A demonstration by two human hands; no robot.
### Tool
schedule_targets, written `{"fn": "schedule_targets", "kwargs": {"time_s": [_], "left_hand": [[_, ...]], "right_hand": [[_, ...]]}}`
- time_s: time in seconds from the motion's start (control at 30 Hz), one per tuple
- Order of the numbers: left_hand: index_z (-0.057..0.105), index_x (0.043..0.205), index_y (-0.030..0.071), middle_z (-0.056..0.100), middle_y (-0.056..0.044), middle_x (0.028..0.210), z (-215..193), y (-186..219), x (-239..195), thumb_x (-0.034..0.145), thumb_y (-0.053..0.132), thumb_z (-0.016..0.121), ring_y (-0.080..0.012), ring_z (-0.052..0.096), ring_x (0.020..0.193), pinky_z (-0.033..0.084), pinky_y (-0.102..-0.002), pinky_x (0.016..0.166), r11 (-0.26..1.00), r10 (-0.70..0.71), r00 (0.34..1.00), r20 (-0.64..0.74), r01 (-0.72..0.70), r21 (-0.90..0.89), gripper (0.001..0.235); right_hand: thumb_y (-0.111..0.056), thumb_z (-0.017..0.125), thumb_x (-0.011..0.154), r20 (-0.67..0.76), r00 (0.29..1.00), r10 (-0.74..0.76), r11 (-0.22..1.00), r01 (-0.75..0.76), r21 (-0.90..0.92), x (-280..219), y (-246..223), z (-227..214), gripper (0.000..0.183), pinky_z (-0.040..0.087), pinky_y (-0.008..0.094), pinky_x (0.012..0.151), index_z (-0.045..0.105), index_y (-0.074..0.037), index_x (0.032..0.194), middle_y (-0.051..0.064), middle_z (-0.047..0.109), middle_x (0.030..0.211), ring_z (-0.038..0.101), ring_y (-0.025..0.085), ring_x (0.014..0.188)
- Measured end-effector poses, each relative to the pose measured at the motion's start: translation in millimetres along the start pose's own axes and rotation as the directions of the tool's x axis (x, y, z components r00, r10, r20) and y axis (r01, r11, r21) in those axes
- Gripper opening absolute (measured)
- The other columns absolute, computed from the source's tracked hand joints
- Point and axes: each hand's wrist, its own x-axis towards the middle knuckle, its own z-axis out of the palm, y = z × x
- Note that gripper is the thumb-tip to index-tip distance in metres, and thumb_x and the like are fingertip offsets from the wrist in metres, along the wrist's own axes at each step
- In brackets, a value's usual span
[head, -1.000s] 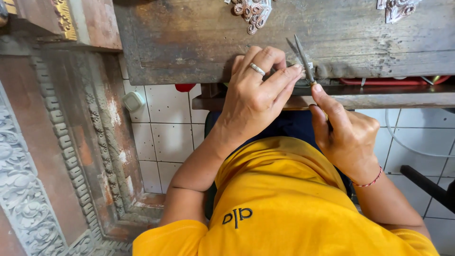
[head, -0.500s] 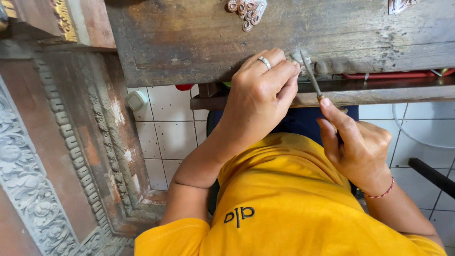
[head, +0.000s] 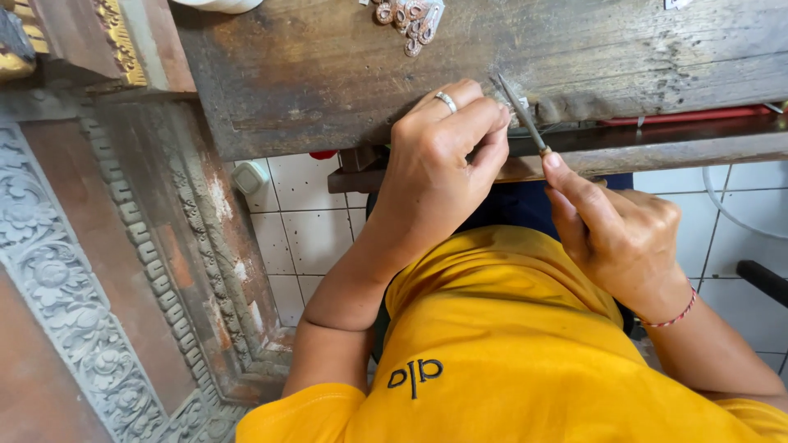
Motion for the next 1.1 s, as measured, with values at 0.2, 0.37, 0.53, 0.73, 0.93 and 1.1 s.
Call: {"fn": "schedule_targets", "kwargs": {"time_s": [0.2, 0.37, 0.53, 0.73, 0.93, 1.1], "left_hand": [[0.044, 0.075, 0.000, 0.042, -0.008, 0.073, -3.7, -1.8, 2.7, 0.088, -0.021, 0.052, -0.0237, 0.043, 0.066, 0.040, -0.035, 0.063, 0.999, 0.029, 0.999, 0.042, -0.027, -0.037, 0.026], [0.041, 0.074, 0.003, 0.040, -0.007, 0.073, -1.5, 0.4, 2.0, 0.085, -0.019, 0.051, -0.0239, 0.040, 0.064, 0.037, -0.036, 0.062, 1.000, 0.017, 1.000, 0.023, -0.017, -0.010, 0.026], [0.042, 0.075, 0.004, 0.042, -0.008, 0.074, 0.0, -0.7, 0.3, 0.084, -0.017, 0.053, -0.0262, 0.043, 0.065, 0.038, -0.038, 0.063, 1.000, -0.002, 1.000, 0.015, 0.002, 0.025, 0.025], [0.041, 0.075, 0.003, 0.040, -0.008, 0.074, -1.6, -2.0, 2.2, 0.084, -0.021, 0.051, -0.0245, 0.040, 0.064, 0.037, -0.036, 0.062, 1.000, 0.021, 0.998, 0.057, -0.021, -0.003, 0.027], [0.042, 0.075, 0.004, 0.043, -0.007, 0.074, -0.6, 1.6, 2.0, 0.084, -0.018, 0.054, -0.0247, 0.042, 0.064, 0.039, -0.037, 0.063, 1.000, -0.015, 0.999, 0.036, 0.015, 0.021, 0.026], [0.041, 0.075, 0.003, 0.039, -0.008, 0.073, -2.0, -0.1, 3.2, 0.085, -0.021, 0.051, -0.0239, 0.039, 0.064, 0.038, -0.035, 0.061, 1.000, 0.001, 0.998, 0.056, -0.002, 0.012, 0.028]], "right_hand": [[-0.002, 0.074, 0.109, 0.003, 1.000, 0.021, 0.998, -0.021, -0.060, 4.8, -12.8, -9.3, 0.033, 0.030, 0.031, 0.047, 0.076, -0.008, 0.141, -0.003, 0.055, 0.063, 0.035, 0.014, 0.044], [-0.007, 0.072, 0.111, -0.006, 0.999, 0.036, 0.996, -0.036, -0.079, 24.8, -18.4, -6.3, 0.035, 0.036, 0.032, 0.048, 0.073, -0.012, 0.146, -0.004, 0.070, 0.079, 0.043, 0.015, 0.048], [-0.004, 0.074, 0.111, -0.041, 0.999, 0.020, 1.000, -0.021, -0.010, 0.0, -8.7, 1.9, 0.029, 0.033, 0.032, 0.048, 0.077, -0.006, 0.140, -0.001, 0.054, 0.064, 0.040, 0.015, 0.047], [-0.005, 0.075, 0.109, -0.029, 1.000, 0.012, 1.000, -0.012, -0.024, 9.0, -9.0, 0.7, 0.029, 0.033, 0.032, 0.048, 0.077, -0.007, 0.138, -0.002, 0.059, 0.066, 0.042, 0.015, 0.046], [-0.003, 0.073, 0.110, -0.049, 0.999, 0.010, 1.000, -0.010, -0.004, 11.8, -8.1, 1.6, 0.032, 0.037, 0.032, 0.050, 0.074, -0.010, 0.141, -0.002, 0.075, 0.084, 0.051, 0.013, 0.052], [-0.002, 0.075, 0.108, 0.021, 0.999, 0.026, 1.000, -0.026, -0.003, -10.6, -10.5, -7.0, 0.035, 0.033, 0.033, 0.048, 0.072, -0.006, 0.142, -0.002, 0.056, 0.068, 0.043, 0.015, 0.048]]}}
